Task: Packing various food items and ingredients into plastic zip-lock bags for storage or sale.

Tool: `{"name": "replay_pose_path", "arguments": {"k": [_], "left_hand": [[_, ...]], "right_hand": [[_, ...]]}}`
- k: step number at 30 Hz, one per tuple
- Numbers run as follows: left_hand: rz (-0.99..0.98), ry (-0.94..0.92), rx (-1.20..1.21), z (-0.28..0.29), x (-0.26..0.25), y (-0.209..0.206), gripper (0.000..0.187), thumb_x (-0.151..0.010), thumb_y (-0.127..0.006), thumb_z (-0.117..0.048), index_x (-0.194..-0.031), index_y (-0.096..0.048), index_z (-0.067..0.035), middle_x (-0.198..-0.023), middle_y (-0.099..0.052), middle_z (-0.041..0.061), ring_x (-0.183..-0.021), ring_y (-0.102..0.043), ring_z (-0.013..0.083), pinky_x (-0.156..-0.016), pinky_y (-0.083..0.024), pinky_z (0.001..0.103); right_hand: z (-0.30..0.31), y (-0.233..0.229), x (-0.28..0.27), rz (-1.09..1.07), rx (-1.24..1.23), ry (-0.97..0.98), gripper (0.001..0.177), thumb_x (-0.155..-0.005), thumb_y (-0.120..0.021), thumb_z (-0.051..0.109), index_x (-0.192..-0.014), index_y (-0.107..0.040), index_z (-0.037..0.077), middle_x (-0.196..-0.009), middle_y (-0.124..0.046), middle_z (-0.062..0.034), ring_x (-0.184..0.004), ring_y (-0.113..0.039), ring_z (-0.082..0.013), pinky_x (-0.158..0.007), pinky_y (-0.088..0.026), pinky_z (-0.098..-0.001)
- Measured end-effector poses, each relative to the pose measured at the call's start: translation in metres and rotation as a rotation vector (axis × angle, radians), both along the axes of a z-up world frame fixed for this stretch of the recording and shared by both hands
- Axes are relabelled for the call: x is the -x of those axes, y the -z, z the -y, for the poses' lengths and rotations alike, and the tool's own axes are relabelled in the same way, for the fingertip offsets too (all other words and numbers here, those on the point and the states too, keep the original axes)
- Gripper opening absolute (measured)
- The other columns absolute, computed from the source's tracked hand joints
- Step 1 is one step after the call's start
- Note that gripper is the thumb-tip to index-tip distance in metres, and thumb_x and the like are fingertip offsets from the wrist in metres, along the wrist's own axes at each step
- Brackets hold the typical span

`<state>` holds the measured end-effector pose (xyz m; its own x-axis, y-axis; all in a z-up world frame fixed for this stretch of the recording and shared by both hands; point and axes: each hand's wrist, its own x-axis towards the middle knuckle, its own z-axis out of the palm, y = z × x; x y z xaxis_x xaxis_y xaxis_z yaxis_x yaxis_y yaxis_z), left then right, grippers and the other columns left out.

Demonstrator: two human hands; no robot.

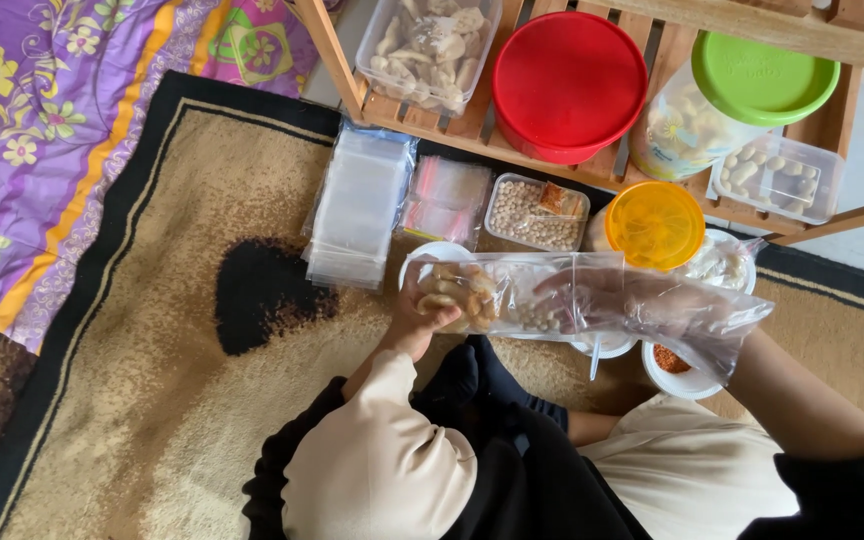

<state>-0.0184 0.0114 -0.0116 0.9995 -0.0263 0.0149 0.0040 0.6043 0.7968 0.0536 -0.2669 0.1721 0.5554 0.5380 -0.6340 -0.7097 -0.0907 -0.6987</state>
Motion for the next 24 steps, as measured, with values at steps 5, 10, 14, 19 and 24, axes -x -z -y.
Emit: {"name": "replay_pose_path", "arguments": {"k": [5, 10, 14, 19, 24], "left_hand": [[-0.019, 0.037, -0.017, -0.001, 0.003, 0.014, 0.086, -0.075, -0.086, 0.002, -0.143, -0.037, -0.018, -0.1, -0.071, 0.009, -0.084, -0.072, 0.0105, -0.079, -0.065, 0.03], [-0.015, 0.099, -0.012, 0.007, 0.003, -0.029, 0.072, -0.076, -0.086, -0.001, -0.132, -0.044, -0.018, -0.097, -0.072, 0.005, -0.084, -0.068, 0.0057, -0.081, -0.063, 0.028], [-0.016, 0.105, -0.013, 0.003, 0.004, -0.022, 0.072, -0.075, -0.087, 0.0, -0.13, -0.044, -0.018, -0.1, -0.072, 0.007, -0.086, -0.068, 0.0058, -0.084, -0.062, 0.028], [0.003, 0.082, 0.044, -0.002, 0.002, 0.008, 0.078, -0.075, -0.087, 0.0, -0.135, -0.042, -0.018, -0.107, -0.072, 0.013, -0.095, -0.072, 0.0171, -0.085, -0.061, 0.034], [0.017, 0.046, 0.059, -0.006, 0.001, 0.005, 0.083, -0.076, -0.084, 0.002, -0.142, -0.038, -0.018, -0.108, -0.072, 0.012, -0.095, -0.072, 0.0157, -0.087, -0.061, 0.033]], "right_hand": [[0.006, 0.06, -0.015, 0.082, 0.048, -0.524, 0.04, -0.101, -0.048, 0.016, -0.134, -0.065, 0.002, -0.114, -0.075, -0.0207, -0.105, -0.071, -0.0334, -0.096, -0.057, -0.0496], [-0.018, 0.022, -0.004, 0.063, -0.06, -0.382, 0.055, -0.09, -0.058, 0.002, -0.145, -0.053, -0.002, -0.121, -0.071, -0.0253, -0.108, -0.07, -0.0386, -0.094, -0.058, -0.0523], [0.008, 0.11, -0.013, 0.131, 0.039, -0.442, 0.063, -0.087, -0.07, 0.001, -0.147, -0.051, 0.005, -0.122, -0.074, -0.0227, -0.11, -0.072, -0.034, -0.093, -0.06, -0.0452], [-0.008, 0.049, 0.001, 0.135, 0.099, -0.457, 0.066, -0.088, -0.068, 0.005, -0.15, -0.048, 0.008, -0.124, -0.074, -0.0196, -0.109, -0.072, -0.031, -0.09, -0.06, -0.0414], [0.013, 0.034, -0.004, 0.295, 0.445, -0.51, 0.052, -0.094, -0.066, 0.014, -0.145, -0.059, 0.019, -0.123, -0.077, -0.0128, -0.106, -0.077, -0.0248, -0.092, -0.06, -0.0367]]}}
